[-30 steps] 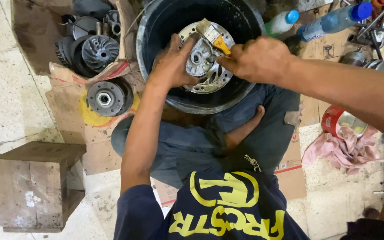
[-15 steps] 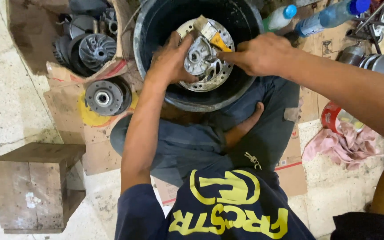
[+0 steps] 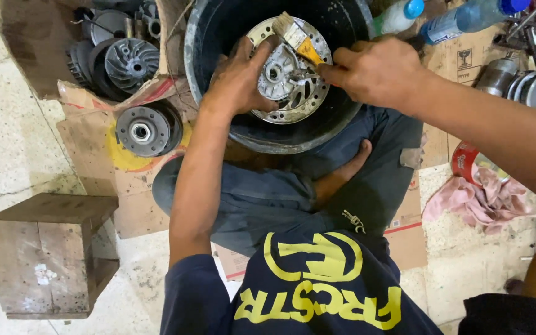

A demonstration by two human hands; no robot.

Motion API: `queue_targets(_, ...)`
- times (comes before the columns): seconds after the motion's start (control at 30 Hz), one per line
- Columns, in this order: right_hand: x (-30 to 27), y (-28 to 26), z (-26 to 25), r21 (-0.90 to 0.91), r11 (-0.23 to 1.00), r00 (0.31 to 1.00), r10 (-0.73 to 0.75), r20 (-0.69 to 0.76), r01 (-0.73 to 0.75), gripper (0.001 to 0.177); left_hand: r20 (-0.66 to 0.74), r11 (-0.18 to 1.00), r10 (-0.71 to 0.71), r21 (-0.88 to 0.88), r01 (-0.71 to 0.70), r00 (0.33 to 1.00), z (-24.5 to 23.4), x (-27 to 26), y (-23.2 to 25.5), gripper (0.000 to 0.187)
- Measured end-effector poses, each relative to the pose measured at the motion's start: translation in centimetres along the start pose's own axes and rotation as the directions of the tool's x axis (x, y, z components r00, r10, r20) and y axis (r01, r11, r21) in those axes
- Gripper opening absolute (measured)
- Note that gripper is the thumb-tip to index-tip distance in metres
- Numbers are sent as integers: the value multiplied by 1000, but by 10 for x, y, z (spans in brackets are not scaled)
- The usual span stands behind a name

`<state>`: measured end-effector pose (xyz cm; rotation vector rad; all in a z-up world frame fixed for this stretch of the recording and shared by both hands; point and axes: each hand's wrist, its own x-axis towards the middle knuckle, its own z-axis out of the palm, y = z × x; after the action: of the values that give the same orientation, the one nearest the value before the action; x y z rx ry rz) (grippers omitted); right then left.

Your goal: Cleaning a motorcycle brake disc and hub assembly using a brush and cleaning fluid in a bucket

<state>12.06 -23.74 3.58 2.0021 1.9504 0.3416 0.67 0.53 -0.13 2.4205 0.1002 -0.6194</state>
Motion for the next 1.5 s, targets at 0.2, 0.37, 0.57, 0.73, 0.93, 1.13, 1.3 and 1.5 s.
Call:
queue_targets(0.2, 47, 7, -44, -50, 956, 876, -243, 417, 289, 26, -51, 995, 83, 53, -80, 995, 9, 6, -9, 114)
queue_targets(0.37, 46, 4, -22, -124, 957, 934, -219, 281, 262, 20, -50, 996, 72, 52, -70, 996, 6, 4, -3, 113)
queue_targets(0.57, 33, -9, -37, 356, 730, 611, 106, 784, -583, 31, -119, 980, 88, 191, -64, 989, 21, 16, -15, 120)
queue_targets(0.73, 29, -2, -35, 500, 104, 508, 74, 858, -860, 39, -28, 970, -78, 230, 82, 997, 11, 0, 6, 122)
queue_targets(0.93, 19, 17, -45, 452, 196, 475, 86, 876, -870, 40, -95, 978, 29, 207, -9, 995, 21, 5, -3, 111)
queue_targets(1.13, -1, 0, -33, 542, 661, 836, 257, 485, -518, 31, -130, 959, 71, 283, -31, 989, 15, 4, 1, 112)
queue_targets(1.3, 7, -25, -15, 60, 967, 952, 233, 200, -249, 19, -205, 922, 170, 379, -82, 964, 27, 8, -13, 121)
queue_targets(1.5, 56, -5, -94, 318, 429, 392, 93, 915, -846, 37, -271, 899, 140, 438, -8, 952, 30, 7, -12, 122)
